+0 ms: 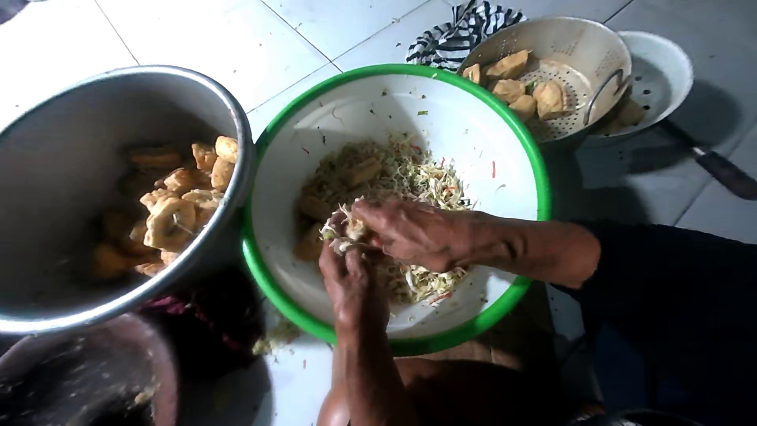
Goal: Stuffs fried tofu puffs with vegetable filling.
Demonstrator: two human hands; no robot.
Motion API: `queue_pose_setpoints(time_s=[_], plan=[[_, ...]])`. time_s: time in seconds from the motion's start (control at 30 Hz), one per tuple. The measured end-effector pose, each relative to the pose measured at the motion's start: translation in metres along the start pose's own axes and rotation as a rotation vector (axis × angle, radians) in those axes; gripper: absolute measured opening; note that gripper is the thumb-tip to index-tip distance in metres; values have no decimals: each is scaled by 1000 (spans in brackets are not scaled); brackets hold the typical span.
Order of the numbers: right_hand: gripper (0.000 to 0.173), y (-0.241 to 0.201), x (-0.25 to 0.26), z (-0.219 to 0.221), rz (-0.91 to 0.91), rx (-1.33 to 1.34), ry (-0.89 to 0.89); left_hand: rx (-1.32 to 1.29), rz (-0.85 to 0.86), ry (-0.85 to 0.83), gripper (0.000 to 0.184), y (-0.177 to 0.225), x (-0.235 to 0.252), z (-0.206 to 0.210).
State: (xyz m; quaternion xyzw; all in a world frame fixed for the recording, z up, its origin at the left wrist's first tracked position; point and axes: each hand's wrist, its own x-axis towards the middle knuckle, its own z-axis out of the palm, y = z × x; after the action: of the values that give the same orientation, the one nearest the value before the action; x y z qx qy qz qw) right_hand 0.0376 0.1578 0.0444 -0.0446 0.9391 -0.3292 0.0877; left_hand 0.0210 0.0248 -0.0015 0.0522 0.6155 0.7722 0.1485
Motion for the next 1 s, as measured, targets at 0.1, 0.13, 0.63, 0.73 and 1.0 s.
queue_pose_setpoints(time_s=[0.1, 0.13, 0.63, 0.73, 1.0], plan=[[35, 10, 3, -14, 34, 310, -86, 11, -7, -23, 31, -1, 0, -1], [26, 14, 4, -14, 27, 362, -47, 13, -6, -32, 30, -2, 0, -1], [26, 18, -4, -8, -28, 134, -7, 17, -47, -204, 46, 1, 4, -7], [31, 23, -5, -2, -115, 57, 61, 30, -55, -173, 47, 3, 1, -5], [33, 8, 2, 5, -21, -76, 72, 188, -34, -123, 40, 5, -1, -3]])
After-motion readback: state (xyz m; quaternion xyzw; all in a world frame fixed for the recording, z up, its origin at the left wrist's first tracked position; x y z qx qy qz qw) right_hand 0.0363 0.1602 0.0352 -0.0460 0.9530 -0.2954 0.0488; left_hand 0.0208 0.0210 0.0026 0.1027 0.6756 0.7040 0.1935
